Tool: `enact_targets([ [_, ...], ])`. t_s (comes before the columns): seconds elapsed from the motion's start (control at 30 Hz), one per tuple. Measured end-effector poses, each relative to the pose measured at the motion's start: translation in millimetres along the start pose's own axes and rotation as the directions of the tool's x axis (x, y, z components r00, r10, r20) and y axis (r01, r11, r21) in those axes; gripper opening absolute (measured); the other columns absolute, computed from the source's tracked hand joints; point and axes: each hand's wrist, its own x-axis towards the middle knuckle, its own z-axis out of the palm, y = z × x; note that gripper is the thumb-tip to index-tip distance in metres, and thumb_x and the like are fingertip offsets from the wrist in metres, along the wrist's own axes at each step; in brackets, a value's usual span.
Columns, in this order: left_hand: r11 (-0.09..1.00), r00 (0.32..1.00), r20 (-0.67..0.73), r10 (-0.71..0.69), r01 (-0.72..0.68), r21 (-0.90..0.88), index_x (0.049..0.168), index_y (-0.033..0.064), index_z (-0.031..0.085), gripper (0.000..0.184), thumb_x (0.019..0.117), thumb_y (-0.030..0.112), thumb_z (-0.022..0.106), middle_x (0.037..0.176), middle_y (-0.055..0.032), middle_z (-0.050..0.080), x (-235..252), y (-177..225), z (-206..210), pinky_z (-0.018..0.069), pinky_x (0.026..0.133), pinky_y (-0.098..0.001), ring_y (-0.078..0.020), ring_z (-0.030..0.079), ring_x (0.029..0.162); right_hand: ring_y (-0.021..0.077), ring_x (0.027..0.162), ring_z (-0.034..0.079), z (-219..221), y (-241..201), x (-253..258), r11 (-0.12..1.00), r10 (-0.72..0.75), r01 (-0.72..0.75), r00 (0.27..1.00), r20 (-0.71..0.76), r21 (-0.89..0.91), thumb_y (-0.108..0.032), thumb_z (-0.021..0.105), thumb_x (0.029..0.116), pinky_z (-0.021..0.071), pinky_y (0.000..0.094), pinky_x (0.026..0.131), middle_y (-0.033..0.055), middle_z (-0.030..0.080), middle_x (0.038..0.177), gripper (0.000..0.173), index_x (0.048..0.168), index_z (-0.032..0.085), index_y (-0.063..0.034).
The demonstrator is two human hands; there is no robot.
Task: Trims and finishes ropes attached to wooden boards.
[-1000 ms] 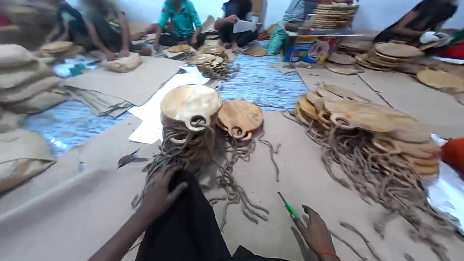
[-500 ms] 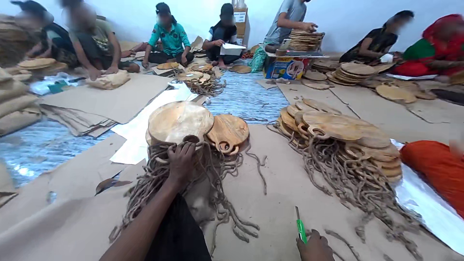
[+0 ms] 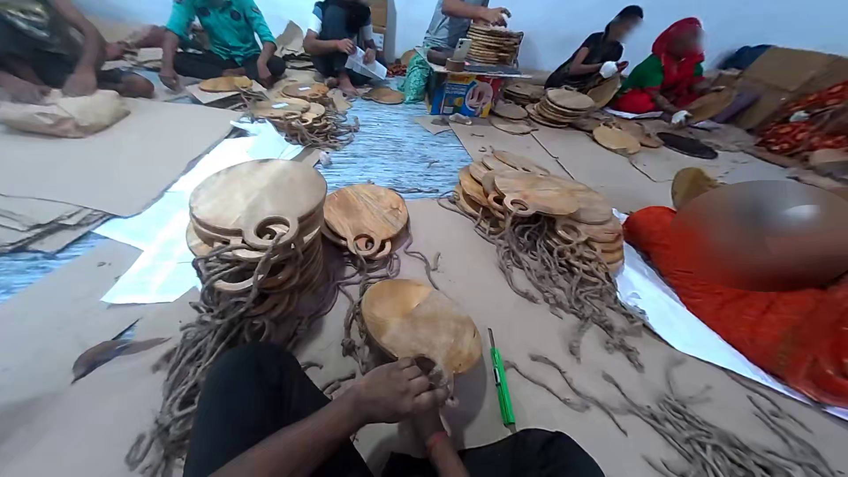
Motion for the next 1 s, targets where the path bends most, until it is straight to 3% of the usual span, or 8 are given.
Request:
enact_targets([
  [0.03, 1.0, 0.998, 0.066, 0.003, -0.001, -0.031, 0.13, 0.0121, 0.066, 0.034, 0.0974, 0.003, 0.059, 0.085, -0.0079, 0.069, 1, 1, 2, 0.0582, 0.081, -0.0382, -0.0247, 0.07, 0.079, 0.0295, 0.134, 0.051, 6, 9, -6, 0.984, 0.059, -0.052, 0.997, -0.04, 0.171, -0.003, 0.056, 0.1007, 0.0366, 0.0348, 0.115, 0.0293, 0.056, 0.14, 0.042, 0.137, 0.05, 0.0174],
  [0.1, 0.997, 0.992, 0.115, -0.061, 0.065, -0.036, 0.131, 0.0093, 0.064, 0.034, 0.0974, 0.004, 0.061, 0.087, -0.0099, 0.07, 3, 0, 3, 0.059, 0.083, -0.0394, -0.0267, 0.071, 0.082, 0.0086, 0.088, 0.066, 14, 18, -16, 0.843, 0.164, -0.06, 0.975, -0.15, 0.534, 0.001, 0.061, 0.0959, 0.0563, 0.0231, 0.08, 0.0109, 0.067, 0.099, 0.025, 0.119, 0.058, 0.0099],
  [0.23, 0.959, 0.95, 0.171, -0.262, 0.275, -0.061, 0.133, 0.005, 0.062, 0.032, 0.1012, 0.007, 0.056, 0.096, -0.0149, 0.071, 5, -7, 1, 0.0586, 0.087, -0.0443, -0.0317, 0.072, 0.09, 0.0068, 0.054, 0.057, -15, 25, -37, 0.71, 0.151, -0.016, 0.98, -0.129, 0.704, -0.002, 0.056, 0.0969, 0.0536, 0.0248, 0.055, 0.0006, 0.062, 0.07, 0.016, 0.109, 0.063, 0.0046],
  [0.47, 0.857, 0.772, 0.503, -0.388, 0.503, -0.111, 0.147, 0.0025, 0.049, 0.043, 0.1037, 0.002, 0.047, 0.122, -0.023, 0.066, 5, -8, 2, 0.0492, 0.102, -0.0521, -0.04, 0.065, 0.115, 0.0038, 0.057, 0.063, -107, 30, -87, 0.534, -0.007, 0.258, 0.954, -0.3, 0.805, -0.018, 0.063, 0.0989, 0.0577, 0.0229, 0.062, -0.0067, 0.067, 0.067, 0.015, 0.109, 0.071, -0.01],
  [0.63, 0.782, 0.62, 0.692, -0.37, 0.61, -0.129, 0.15, 0.0086, 0.047, 0.057, 0.0951, 0.0, 0.062, 0.137, -0.0207, 0.06, 2, -16, 3, 0.0415, 0.11, -0.0548, -0.0393, 0.056, 0.13, 0.0039, 0.066, 0.068, -169, 3, -127, 0.65, -0.2, 0.399, 0.911, -0.361, 0.647, -0.034, 0.075, 0.0926, 0.0579, 0.0209, 0.062, -0.0061, 0.075, 0.081, 0.027, 0.116, 0.073, -0.0216],
  [0.8, 0.666, 0.465, 0.807, -0.364, 0.736, -0.123, 0.145, 0.0081, 0.053, 0.05, 0.1007, 0.03, 0.064, 0.139, -0.0229, 0.058, 3, -15, 4, 0.0425, 0.103, -0.0647, -0.0449, 0.053, 0.13, 0.0077, 0.068, 0.068, -193, -31, -142, 0.761, -0.275, 0.354, 0.935, -0.224, 0.544, -0.034, 0.068, 0.0984, 0.0601, 0.0248, 0.058, 0.0004, 0.071, 0.118, 0.066, 0.148, 0.034, -0.0058],
  [0.87, 0.575, 0.537, 0.738, -0.408, 0.78, -0.249, 0.149, 0.0097, 0.051, 0.058, 0.0969, 0.028, 0.07, 0.137, -0.0217, 0.058, 3, -18, 3, 0.0457, 0.102, -0.0627, -0.0425, 0.056, 0.125, 0.0064, 0.059, 0.06, -164, -29, -122, 0.898, -0.144, 0.242, 0.951, -0.275, 0.367, -0.015, 0.053, 0.1029, 0.0511, 0.0232, 0.05, 0.0034, 0.073, 0.105, 0.048, 0.144, 0.041, 0.0063],
  [1.0, 0.387, 0.751, 0.534, -0.388, 0.658, -0.646, 0.156, 0.0131, 0.041, 0.086, 0.0822, 0.019, 0.086, 0.146, -0.0158, 0.054, 20, -13, -17, 0.0446, 0.11, -0.0538, -0.0334, 0.056, 0.13, 0.0182, 0.079, 0.069, -94, -7, -69, 0.996, 0.045, -0.033, 0.987, -0.151, 0.082, -0.023, 0.062, 0.1005, 0.0587, 0.0405, 0.074, 0.0072, 0.073, 0.095, 0.038, 0.13, 0.059, 0.0],
])
